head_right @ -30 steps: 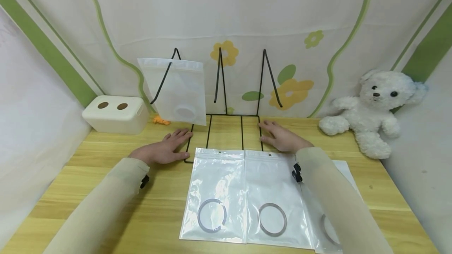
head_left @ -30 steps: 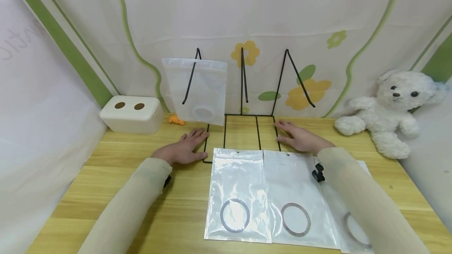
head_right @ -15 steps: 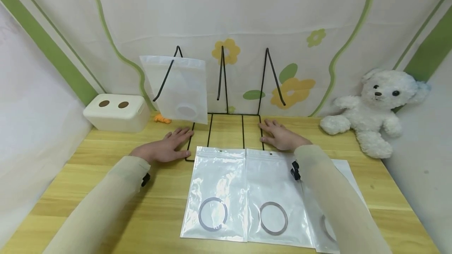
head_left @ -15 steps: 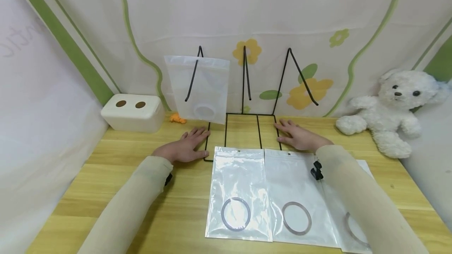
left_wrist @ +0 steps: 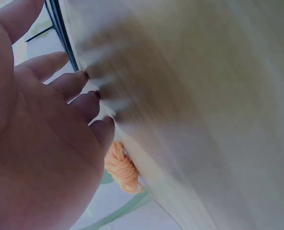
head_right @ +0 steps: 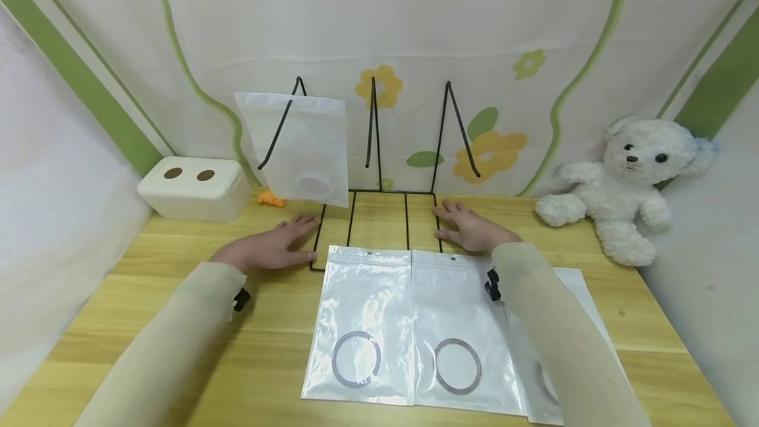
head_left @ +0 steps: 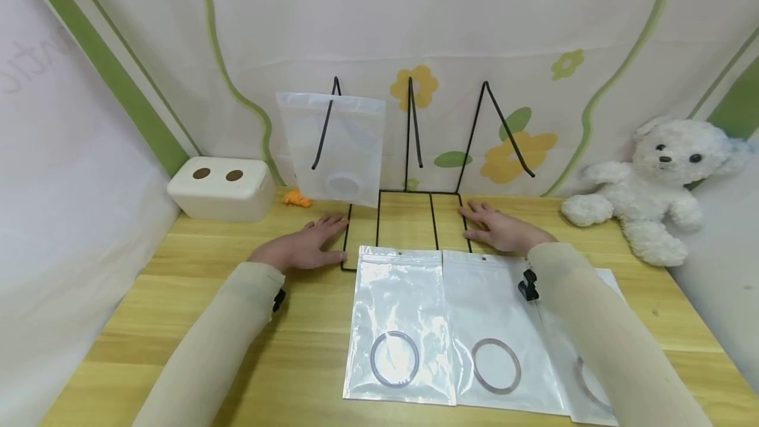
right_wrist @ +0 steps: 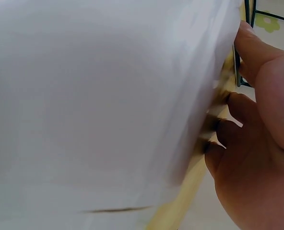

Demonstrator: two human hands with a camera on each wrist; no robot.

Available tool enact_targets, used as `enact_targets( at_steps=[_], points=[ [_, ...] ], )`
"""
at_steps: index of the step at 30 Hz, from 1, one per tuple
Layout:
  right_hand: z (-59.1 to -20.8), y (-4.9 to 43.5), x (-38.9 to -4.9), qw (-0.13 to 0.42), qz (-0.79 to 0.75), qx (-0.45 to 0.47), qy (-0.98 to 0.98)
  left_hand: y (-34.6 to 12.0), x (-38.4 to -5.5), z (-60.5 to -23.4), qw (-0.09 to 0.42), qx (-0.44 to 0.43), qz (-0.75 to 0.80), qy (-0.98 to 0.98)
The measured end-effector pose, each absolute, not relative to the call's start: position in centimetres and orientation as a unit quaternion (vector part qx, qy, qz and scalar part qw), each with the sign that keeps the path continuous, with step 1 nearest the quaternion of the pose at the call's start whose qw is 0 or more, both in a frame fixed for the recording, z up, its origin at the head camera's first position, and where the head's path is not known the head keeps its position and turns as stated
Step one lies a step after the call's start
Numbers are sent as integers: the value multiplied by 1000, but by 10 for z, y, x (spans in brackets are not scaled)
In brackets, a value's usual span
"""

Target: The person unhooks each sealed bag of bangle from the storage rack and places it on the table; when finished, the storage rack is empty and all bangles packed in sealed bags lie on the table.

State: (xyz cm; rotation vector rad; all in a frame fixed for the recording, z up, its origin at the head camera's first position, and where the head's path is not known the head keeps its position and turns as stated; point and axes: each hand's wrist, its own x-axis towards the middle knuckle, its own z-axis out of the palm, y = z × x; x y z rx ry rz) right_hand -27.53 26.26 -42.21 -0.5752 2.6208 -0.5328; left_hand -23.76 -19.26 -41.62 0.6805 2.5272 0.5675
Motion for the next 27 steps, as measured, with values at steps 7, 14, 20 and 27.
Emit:
enact_targets(
  at_steps=[7,14,20,27],
  points=[
    [-426,263,-277,199,-187,-213,938,-207,-229,-407,149,248,243,926],
    [-423,263,-276,205,-192,-204,938,-212,-221,-375,68,200,261,942],
    [-422,264,-277,208,-195,-204,937,-214,-221,-352,-58,184,303,933],
    [-423,265,-277,211,-202,-202,935,-215,-223,-333,-228,158,366,888]
  ],
)
